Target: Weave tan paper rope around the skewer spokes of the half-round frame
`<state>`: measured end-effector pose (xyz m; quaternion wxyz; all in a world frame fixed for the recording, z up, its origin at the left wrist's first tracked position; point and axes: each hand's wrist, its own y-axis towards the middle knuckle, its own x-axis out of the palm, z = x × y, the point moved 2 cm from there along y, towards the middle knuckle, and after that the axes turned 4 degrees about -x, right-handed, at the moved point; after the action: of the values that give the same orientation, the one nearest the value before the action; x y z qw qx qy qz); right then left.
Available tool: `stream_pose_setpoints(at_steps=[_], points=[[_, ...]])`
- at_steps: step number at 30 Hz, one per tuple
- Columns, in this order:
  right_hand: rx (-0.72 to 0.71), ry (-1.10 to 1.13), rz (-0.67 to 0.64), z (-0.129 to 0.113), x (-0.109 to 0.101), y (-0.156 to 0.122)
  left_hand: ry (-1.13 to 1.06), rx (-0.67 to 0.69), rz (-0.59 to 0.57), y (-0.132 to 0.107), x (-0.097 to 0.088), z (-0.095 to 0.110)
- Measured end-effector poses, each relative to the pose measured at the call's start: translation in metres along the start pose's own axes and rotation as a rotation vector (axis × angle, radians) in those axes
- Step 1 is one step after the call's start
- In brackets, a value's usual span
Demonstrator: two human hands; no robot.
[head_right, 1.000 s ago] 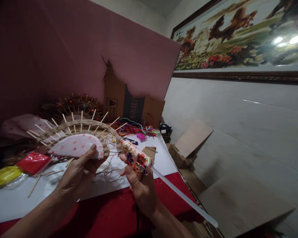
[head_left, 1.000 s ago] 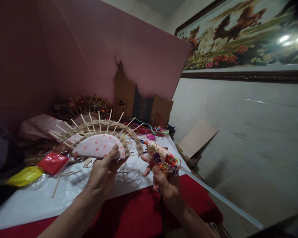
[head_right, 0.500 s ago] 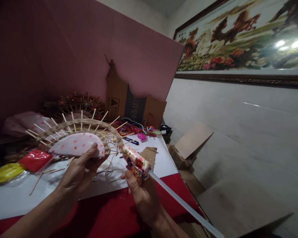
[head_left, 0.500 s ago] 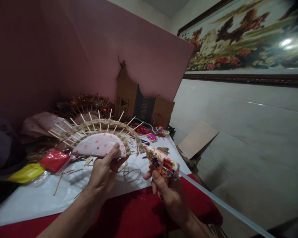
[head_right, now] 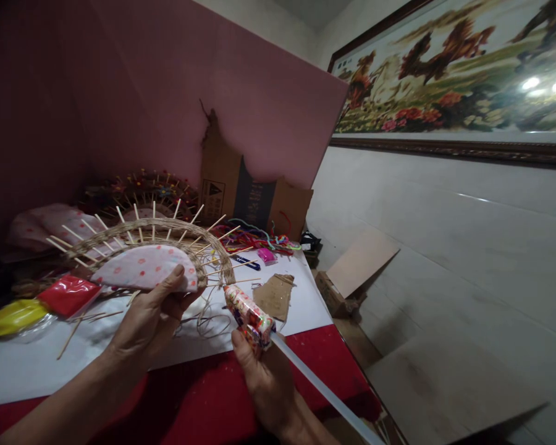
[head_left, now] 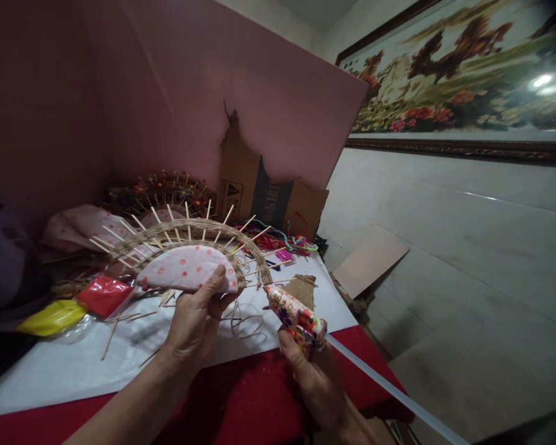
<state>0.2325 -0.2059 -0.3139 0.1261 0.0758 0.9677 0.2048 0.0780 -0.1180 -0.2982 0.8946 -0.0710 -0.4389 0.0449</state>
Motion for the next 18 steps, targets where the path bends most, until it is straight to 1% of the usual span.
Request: stream_pose_setpoints(at_steps=[5, 15, 18], points=[[0.022, 0.022, -0.046, 0.0035, 0.0021, 0.0021, 0.014, 0.013, 0.003, 0.0000, -0.0010, -0.0004], [0.028, 0.019, 0.003, 0.0063, 0.0019, 0.0046, 0.012, 0.014, -0.003, -0.0003, -0.0025, -0.0005], [-0.010, 0.009, 0.029, 0.0053, 0.0011, 0.0044, 0.017, 0.012, -0.009, 0.0008, -0.0027, -0.0010]])
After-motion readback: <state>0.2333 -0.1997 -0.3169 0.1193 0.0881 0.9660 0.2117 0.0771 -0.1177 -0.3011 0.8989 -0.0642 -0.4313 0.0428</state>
